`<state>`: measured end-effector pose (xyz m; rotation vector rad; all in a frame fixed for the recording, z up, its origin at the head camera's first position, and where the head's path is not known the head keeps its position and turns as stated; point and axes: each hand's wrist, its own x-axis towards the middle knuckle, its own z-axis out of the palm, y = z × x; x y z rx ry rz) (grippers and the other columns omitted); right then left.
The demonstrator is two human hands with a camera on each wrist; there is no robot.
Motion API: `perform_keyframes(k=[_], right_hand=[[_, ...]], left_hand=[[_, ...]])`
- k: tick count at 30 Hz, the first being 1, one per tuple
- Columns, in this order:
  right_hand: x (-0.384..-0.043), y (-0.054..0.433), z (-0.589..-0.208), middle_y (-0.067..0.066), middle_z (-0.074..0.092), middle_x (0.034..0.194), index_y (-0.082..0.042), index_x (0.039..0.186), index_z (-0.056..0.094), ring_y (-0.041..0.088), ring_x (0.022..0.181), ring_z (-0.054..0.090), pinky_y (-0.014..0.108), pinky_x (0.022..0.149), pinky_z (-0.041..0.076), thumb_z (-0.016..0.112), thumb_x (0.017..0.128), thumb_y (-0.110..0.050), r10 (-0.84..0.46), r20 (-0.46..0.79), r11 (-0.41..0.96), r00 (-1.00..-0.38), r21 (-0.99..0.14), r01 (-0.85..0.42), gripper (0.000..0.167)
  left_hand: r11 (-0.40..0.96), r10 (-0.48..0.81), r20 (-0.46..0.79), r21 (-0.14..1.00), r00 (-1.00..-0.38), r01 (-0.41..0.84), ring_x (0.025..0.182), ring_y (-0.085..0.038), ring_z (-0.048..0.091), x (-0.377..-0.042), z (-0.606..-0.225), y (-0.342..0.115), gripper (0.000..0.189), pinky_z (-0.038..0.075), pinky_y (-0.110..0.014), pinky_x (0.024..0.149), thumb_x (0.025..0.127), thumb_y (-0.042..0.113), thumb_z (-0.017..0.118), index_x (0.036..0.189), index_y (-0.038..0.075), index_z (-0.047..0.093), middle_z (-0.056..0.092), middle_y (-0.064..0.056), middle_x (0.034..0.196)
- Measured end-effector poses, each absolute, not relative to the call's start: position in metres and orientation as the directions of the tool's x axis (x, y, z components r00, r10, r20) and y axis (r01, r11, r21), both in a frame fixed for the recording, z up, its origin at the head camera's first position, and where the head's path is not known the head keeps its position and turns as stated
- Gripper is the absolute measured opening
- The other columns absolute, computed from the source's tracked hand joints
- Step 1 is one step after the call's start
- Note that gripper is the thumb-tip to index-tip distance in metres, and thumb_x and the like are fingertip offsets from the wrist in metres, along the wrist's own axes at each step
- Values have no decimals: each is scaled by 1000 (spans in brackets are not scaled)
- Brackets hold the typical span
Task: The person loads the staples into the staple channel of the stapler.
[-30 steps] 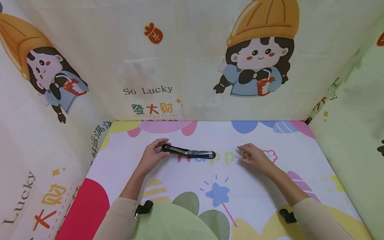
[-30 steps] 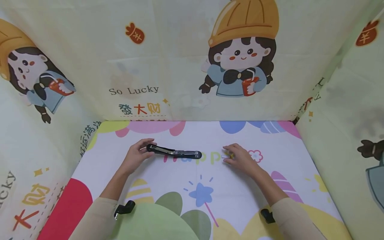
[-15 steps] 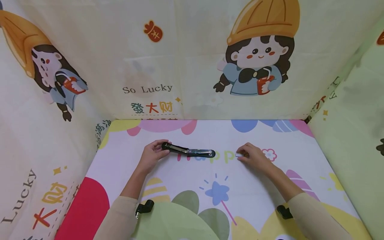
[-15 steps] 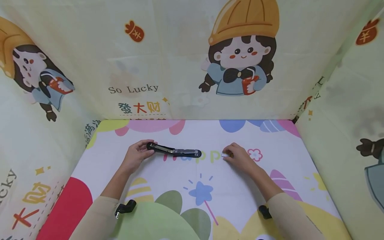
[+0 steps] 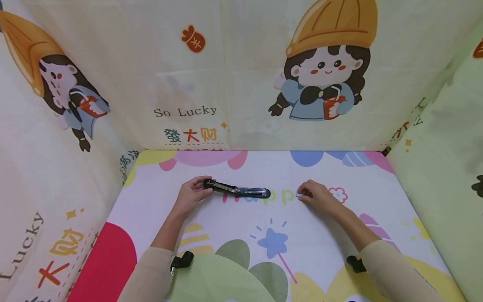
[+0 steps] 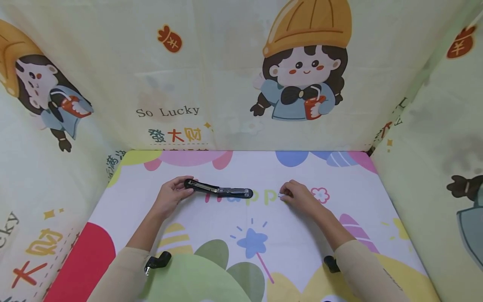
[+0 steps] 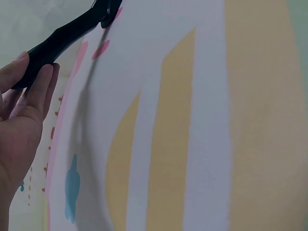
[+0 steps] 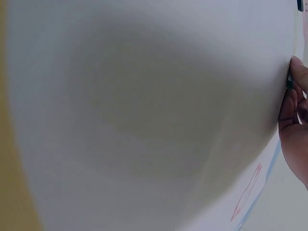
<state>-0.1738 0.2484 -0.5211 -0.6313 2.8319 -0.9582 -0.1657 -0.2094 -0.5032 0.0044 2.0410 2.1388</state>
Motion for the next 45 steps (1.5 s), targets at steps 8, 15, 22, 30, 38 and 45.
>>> perform_keyframes(k=[8, 15, 22, 30, 38, 45], right_hand=[[-175, 244, -519, 1, 65, 95, -8, 102, 71, 14, 85, 59, 28, 77, 53, 79, 91, -11, -413, 55, 717, -909, -595, -362, 14], [-175, 238, -515, 1, 65, 96, -10, 104, 72, 15, 85, 57, 29, 78, 52, 81, 90, -13, -413, 61, 722, -909, -587, -367, 17], [-179, 225, -509, 2, 69, 96, -9, 104, 72, 14, 84, 61, 30, 76, 54, 80, 90, -10, -444, 123, 707, -888, -560, -432, 16], [-188, 203, -502, 4, 71, 94, -6, 102, 73, 17, 85, 65, 32, 76, 56, 79, 90, -8, -483, 149, 674, -863, -566, -475, 13], [-193, 180, -497, 4, 71, 96, -7, 103, 74, 18, 87, 67, 33, 77, 58, 79, 90, -7, -504, 185, 637, -844, -579, -508, 14], [-196, 158, -492, 4, 71, 100, -7, 107, 74, 18, 92, 67, 34, 82, 59, 76, 93, -9, -514, 121, 640, -849, -605, -474, 14]], left_hand=[[-18, 156, -122, 992, -980, -126, 105, -7, 69, -167, -503, -209, 53, 60, -26, 90, 90, -8, 73, 140, -7, 56, 71, -10, 123], [-9, 144, -133, 991, -981, -136, 103, -6, 70, -167, -502, -209, 51, 60, -25, 89, 90, -8, 73, 139, -6, 57, 71, -9, 122], [8, 154, -125, 992, -980, -126, 105, -6, 70, -170, -502, -211, 51, 60, -25, 89, 90, -7, 74, 138, -5, 58, 69, -15, 127], [43, 166, -123, 992, -979, -117, 106, -5, 70, -170, -500, -212, 52, 60, -24, 89, 91, -4, 74, 141, -4, 57, 65, -22, 134], [38, 169, -124, 992, -978, -119, 105, -5, 70, -170, -499, -212, 52, 60, -23, 88, 90, -5, 74, 140, -4, 58, 66, -23, 134], [48, 173, -134, 991, -976, -128, 105, -5, 69, -172, -499, -213, 52, 59, -22, 88, 91, -3, 75, 140, -3, 58, 64, -24, 136]])
